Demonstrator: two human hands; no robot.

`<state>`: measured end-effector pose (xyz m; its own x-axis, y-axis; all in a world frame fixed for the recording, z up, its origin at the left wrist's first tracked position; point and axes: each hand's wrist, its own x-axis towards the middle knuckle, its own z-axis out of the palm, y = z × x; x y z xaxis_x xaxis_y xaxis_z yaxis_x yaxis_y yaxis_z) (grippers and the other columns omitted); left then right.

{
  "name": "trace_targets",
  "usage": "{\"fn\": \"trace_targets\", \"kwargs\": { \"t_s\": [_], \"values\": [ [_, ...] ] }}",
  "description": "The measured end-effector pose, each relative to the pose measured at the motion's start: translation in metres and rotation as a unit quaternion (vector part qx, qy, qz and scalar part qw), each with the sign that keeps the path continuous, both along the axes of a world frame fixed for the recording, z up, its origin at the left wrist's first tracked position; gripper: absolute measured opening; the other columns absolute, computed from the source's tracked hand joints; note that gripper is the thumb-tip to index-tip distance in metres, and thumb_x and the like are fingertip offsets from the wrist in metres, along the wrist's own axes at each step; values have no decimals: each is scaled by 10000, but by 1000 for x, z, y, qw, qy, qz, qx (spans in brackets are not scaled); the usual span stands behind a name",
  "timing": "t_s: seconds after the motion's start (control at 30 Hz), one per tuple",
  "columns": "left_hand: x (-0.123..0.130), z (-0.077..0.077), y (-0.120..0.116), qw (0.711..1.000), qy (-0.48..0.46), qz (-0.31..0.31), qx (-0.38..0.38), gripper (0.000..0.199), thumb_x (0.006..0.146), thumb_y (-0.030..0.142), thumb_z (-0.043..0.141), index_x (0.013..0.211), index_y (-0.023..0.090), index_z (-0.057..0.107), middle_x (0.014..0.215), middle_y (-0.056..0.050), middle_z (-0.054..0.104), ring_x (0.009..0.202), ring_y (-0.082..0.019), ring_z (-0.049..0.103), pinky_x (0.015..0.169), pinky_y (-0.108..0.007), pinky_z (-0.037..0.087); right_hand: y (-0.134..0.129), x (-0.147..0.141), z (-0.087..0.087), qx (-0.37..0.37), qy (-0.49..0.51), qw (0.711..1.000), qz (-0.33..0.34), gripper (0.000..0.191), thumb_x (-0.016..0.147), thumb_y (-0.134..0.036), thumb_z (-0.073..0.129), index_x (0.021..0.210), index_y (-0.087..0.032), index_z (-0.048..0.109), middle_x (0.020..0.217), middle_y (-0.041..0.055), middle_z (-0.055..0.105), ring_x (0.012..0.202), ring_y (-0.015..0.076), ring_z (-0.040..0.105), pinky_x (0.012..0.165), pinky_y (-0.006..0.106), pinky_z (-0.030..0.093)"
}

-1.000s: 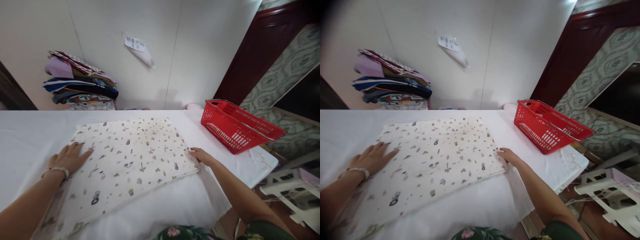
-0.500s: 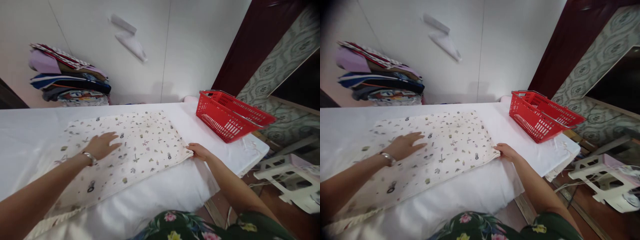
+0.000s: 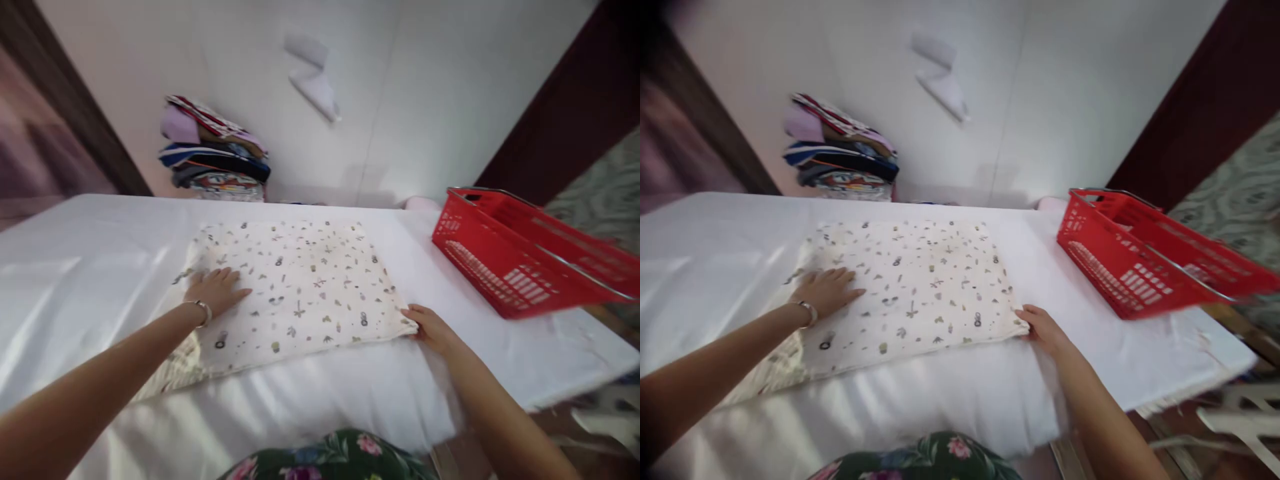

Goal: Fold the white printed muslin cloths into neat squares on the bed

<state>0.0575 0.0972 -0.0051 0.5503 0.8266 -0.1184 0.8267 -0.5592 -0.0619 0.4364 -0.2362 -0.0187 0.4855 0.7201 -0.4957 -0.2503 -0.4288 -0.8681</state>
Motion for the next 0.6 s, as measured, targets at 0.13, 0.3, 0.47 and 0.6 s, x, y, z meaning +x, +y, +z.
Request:
{"fn": "trace_targets", "kwargs": {
  "t_s": [0.13,0.3,0.47,0.6],
  "values": [
    [-53,-14,-9,996,-49,77,-8,662,817,616,316,1357,240,380,1466,-73,308,1350,-299,233,1071,-578,115,-2,1,-6,-18,-6,1000,7,286,659,-390,728,766,-183,563,605,-25,558,472,80,502,391,166,437],
    [-71,-15,-16,979,-184,84,-33,647,832,575,314,1372,222,367,1474,-50,293,1368,-247,217,1111,-472,164,-7,4,-7,-18,11,1000,13,304,633,-399,754,744,-199,554,590,-34,543,500,90,513,421,162,448],
    [-92,-4,-13,900,-358,249,12,512,823,497,353,1164,193,584,1256,-59,566,1072,-213,560,918,-313,438,-11,9,-11,-33,15,999,-13,329,599,-385,777,785,-224,559,668,-23,585,565,121,565,469,188,495],
    [-124,-2,-38,879,-341,331,-32,358,752,444,475,939,205,665,856,-23,692,807,-191,620,708,-277,469,-11,15,-15,-32,-34,999,-3,325,559,-374,782,791,-240,598,715,8,624,619,160,601,472,213,512]
  ]
}}
